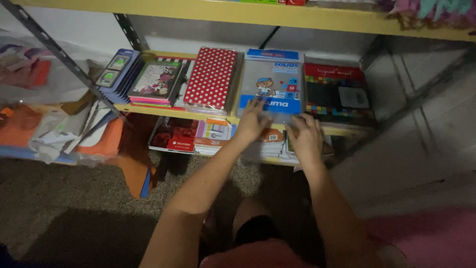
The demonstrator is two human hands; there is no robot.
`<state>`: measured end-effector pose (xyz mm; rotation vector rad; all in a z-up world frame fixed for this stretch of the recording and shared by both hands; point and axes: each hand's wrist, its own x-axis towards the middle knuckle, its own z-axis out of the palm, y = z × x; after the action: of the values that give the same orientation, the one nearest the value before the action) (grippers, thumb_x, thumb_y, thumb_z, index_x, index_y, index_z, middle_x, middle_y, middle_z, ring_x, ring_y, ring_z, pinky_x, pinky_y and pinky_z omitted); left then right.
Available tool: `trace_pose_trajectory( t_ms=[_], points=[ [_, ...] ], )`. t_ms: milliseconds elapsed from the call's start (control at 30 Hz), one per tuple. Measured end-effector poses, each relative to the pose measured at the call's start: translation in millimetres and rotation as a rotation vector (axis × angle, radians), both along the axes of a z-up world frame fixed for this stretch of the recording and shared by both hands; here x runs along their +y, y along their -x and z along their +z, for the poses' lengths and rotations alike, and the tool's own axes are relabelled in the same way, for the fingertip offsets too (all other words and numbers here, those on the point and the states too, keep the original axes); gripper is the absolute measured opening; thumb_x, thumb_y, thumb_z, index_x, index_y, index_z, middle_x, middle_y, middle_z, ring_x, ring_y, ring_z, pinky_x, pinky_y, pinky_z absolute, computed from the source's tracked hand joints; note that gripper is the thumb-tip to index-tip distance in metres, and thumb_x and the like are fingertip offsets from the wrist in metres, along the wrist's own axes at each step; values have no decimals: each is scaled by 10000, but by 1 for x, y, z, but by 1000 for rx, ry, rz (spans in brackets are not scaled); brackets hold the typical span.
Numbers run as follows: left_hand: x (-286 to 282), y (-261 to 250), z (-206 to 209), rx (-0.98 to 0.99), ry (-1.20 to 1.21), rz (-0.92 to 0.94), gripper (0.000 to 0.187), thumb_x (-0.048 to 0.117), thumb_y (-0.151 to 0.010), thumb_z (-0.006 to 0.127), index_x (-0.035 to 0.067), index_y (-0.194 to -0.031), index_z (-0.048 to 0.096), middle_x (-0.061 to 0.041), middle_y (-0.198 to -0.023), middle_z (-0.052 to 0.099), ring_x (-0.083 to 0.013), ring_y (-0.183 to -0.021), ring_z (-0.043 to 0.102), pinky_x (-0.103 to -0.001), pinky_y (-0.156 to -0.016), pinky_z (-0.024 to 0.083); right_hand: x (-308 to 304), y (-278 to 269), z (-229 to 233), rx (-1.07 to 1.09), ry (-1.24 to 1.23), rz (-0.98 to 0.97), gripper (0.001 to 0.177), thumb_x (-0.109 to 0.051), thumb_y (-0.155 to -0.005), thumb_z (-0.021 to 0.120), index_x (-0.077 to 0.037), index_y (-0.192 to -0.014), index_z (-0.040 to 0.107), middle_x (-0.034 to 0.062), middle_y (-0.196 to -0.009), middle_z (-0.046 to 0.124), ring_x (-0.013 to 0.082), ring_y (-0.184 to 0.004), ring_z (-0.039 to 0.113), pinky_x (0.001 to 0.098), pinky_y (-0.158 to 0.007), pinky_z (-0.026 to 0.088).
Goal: The person picks up various stationery items, including notebooks and plastic folders, from a blue mat on the floor and places them onto a nearby shelf. The person handles the items one by one, arranging them in a row on the shelf.
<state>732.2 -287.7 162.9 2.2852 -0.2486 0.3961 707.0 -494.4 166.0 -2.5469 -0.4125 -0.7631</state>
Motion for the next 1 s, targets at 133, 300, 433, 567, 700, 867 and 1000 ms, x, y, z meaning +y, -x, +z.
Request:
trace_pose_trajectory(
  t_ms=[133, 300, 433, 567, 700, 867, 1000],
  points=[
    [-6, 34, 8, 36, 19, -2, 661, 350, -915, 735, 123, -1496, 516, -262, -1534, 451, -490, -1451, 365, -548, -1188, 349, -12, -2, -26, -39, 18, 13, 382, -322, -862, 783, -176, -1213, 742, 111, -1248, 635, 366, -1122, 612, 498, -964, 510],
    [-1, 75, -7, -64, 125, -52, 661, 354, -925, 730, 83, -1488, 515, -282, -1480, 499, -527, -1388, 428, -570, -1165, 369, -6, 49, -4, 46, -42, 38, 361, -299, -912, 758, -152, -1242, 738, 101, -1255, 638, 350, -1162, 613, 489, -907, 545],
    [4, 103, -18, -74, 154, -54, 633, 308, -915, 752, 82, -1465, 538, -306, -1449, 516, -554, -1364, 434, -587, -1152, 377, -8, 65, -12, 44, -41, 77, 351, -298, -936, 759, -132, -1245, 735, 105, -1242, 631, 350, -1155, 613, 475, -920, 543],
    [8, 122, -43, -83, 216, -28, 607, 281, -916, 746, 80, -1455, 554, -280, -1448, 530, -530, -1367, 446, -576, -1153, 381, -10, 81, -23, -11, -41, 111, 383, -299, -876, 794, -144, -1221, 737, 114, -1220, 635, 372, -1129, 613, 489, -913, 539],
    [11, 141, -53, -82, 219, -17, 615, 258, -909, 749, 83, -1463, 547, -265, -1441, 543, -500, -1377, 459, -561, -1162, 377, -12, 97, -27, -40, -44, 133, 394, -300, -856, 804, -175, -1224, 733, 99, -1180, 638, 355, -1073, 632, 475, -891, 541],
    [9, 166, -50, -98, 249, -27, 638, 220, -901, 756, 96, -1483, 524, -272, -1455, 531, -517, -1369, 449, -583, -1159, 372, -10, 122, -23, -29, -32, 128, 419, -282, -845, 801, -171, -1242, 722, 100, -1187, 641, 352, -1074, 639, 484, -875, 549],
    [10, 182, -48, -65, 271, -7, 613, 225, -898, 755, 103, -1463, 550, -265, -1443, 548, -496, -1351, 488, -565, -1140, 399, -8, 131, -27, 11, -38, 120, 409, -305, -859, 796, -193, -1246, 724, 75, -1213, 640, 334, -1091, 647, 457, -890, 550]
  ],
)
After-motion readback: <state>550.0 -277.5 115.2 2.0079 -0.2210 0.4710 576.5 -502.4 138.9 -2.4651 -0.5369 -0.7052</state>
